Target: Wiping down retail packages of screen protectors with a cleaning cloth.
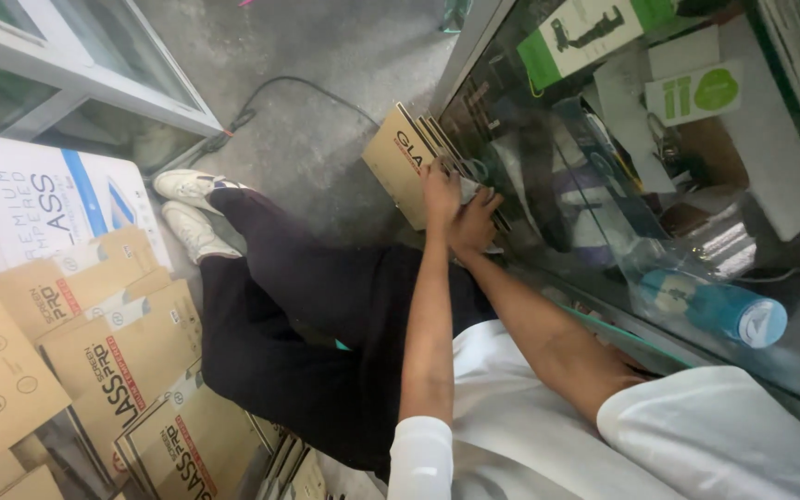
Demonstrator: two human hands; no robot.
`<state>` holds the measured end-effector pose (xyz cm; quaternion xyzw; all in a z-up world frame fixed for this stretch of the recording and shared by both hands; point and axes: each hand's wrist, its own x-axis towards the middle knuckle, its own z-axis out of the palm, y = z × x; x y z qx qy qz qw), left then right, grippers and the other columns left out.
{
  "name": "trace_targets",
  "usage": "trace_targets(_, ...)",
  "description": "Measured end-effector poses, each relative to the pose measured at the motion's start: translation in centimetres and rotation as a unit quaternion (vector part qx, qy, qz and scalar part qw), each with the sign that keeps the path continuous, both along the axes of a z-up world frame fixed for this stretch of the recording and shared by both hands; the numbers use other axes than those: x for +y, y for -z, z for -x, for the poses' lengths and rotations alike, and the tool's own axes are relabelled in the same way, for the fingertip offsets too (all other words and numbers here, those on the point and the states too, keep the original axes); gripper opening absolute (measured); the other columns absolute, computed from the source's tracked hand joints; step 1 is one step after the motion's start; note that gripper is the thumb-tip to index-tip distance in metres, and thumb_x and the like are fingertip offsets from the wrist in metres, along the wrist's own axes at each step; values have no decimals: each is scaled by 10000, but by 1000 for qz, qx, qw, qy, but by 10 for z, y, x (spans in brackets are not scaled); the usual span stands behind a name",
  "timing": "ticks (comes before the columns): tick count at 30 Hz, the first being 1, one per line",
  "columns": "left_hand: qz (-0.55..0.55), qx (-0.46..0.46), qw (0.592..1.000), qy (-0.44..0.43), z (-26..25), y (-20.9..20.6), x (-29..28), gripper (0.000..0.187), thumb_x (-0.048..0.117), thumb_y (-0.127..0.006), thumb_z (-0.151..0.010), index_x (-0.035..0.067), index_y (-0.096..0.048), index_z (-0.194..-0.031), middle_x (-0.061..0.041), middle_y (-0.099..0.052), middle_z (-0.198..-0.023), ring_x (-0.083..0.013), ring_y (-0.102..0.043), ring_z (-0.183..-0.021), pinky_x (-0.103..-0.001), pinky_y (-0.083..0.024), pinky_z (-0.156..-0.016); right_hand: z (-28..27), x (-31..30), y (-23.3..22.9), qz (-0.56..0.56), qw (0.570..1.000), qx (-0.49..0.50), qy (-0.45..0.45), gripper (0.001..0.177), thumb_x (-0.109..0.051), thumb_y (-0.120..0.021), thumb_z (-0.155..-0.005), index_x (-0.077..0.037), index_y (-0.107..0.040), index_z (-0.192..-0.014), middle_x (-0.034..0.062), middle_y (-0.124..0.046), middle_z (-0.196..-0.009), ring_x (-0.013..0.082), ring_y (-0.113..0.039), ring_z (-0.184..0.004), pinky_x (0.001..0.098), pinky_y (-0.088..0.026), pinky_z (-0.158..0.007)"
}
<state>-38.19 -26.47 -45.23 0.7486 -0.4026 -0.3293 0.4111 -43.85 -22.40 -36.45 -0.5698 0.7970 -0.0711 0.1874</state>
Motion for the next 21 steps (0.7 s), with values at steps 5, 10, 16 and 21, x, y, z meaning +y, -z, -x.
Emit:
trace_targets(5,-103,-30,993,-47,-3,-65,-12,311,260,-732,-881,39,-709,-1099,-165,-656,-1167,-381,-619,-1102,-487,-483,-964,-2,4,27,-61,997,43,2,468,-362,-621,-979,-99,-449,-1325,203,-459,-1397,408,-694,-766,531,-559,-623)
trace_targets(10,-156,-159,975,-18,-7,-73,-14,305,337,-768,-838,79,-756,-1000,-114,-715,-1067,-344,-642,-1074,-521,-445,-927,2,11,63,-41,997,24,-62,563,-376,-636,-918,-86,-448,-1362,187,-526,-1361,397,-710,-818,541,-555,-669)
trace_targets(16,-200,-122,970,-66,-28,-69,1,218,347,-761,-822,143,-807,-883,-106,-765,-900,-318,-679,-991,-498,-383,-994,-15,8,-8,-62,996,10,-69,508,-384,-607,-1006,-70,-457,-1376,204,-554,-1397,411,-708,-917,538,-562,-740)
trace_targets(21,-135,-5,973,-186,-69,-53,17,257,370,-753,-816,156,-822,-940,-81,-797,-894,-270,-736,-885,-456,-447,-893,-19,-3,3,77,968,-18,-239,455,-385,-772,-806,-83,-633,-1116,208,-660,-1108,425,-698,-922,537,-553,-728)
